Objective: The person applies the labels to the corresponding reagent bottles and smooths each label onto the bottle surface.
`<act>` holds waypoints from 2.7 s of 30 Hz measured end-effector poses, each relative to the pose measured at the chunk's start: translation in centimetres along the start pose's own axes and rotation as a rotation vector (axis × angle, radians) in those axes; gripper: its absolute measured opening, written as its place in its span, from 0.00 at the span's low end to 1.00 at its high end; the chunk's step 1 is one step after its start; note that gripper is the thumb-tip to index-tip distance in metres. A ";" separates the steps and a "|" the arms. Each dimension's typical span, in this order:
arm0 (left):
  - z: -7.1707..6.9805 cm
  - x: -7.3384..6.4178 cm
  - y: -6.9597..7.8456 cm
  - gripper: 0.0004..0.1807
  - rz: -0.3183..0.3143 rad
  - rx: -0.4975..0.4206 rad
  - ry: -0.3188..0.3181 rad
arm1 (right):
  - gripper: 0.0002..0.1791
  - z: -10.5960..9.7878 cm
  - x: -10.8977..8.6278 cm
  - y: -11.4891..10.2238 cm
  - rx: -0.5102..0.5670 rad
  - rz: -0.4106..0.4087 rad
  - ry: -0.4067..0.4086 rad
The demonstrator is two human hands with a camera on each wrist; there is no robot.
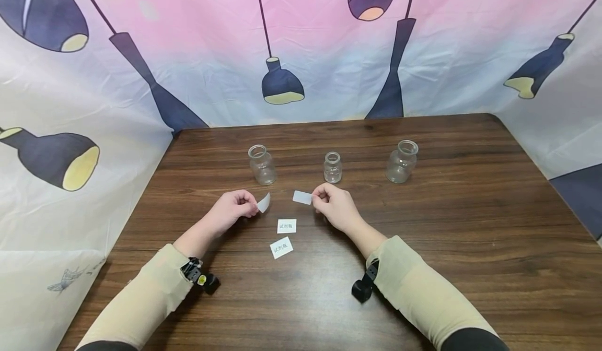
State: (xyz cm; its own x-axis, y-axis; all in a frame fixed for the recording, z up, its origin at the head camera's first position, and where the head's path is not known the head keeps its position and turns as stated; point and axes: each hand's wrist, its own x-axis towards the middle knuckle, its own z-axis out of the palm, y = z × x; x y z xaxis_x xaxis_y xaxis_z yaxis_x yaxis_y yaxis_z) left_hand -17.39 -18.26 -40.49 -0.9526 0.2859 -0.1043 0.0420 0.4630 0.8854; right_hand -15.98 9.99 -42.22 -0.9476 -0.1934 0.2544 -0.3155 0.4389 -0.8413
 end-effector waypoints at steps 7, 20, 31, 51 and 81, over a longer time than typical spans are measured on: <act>-0.6 -0.2 -0.4 0.03 -0.008 -0.004 0.000 | 0.04 0.0 0.0 0.1 -0.002 -0.001 0.007; -2.1 -1.0 -1.2 0.03 -0.040 0.049 0.054 | 0.03 0.0 0.1 -0.1 0.023 0.016 0.008; -1.9 -1.3 0.5 0.07 0.016 0.004 0.099 | 0.03 0.2 0.2 -0.3 0.051 0.035 0.005; 0.1 0.8 1.8 0.11 0.131 -0.022 0.030 | 0.02 0.7 1.5 -0.8 -0.002 0.023 0.018; 2.7 2.0 3.7 0.10 0.181 0.066 0.054 | 0.03 2.4 2.4 -1.7 0.038 0.024 0.067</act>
State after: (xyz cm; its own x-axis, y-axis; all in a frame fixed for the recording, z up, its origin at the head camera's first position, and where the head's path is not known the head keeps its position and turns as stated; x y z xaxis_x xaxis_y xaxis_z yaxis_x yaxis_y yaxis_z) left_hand -18.35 -13.70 -38.65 -0.9424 0.3250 0.0795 0.2317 0.4624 0.8559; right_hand -17.64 6.72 -41.32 -0.9565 -0.1238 0.2642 -0.2918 0.4086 -0.8648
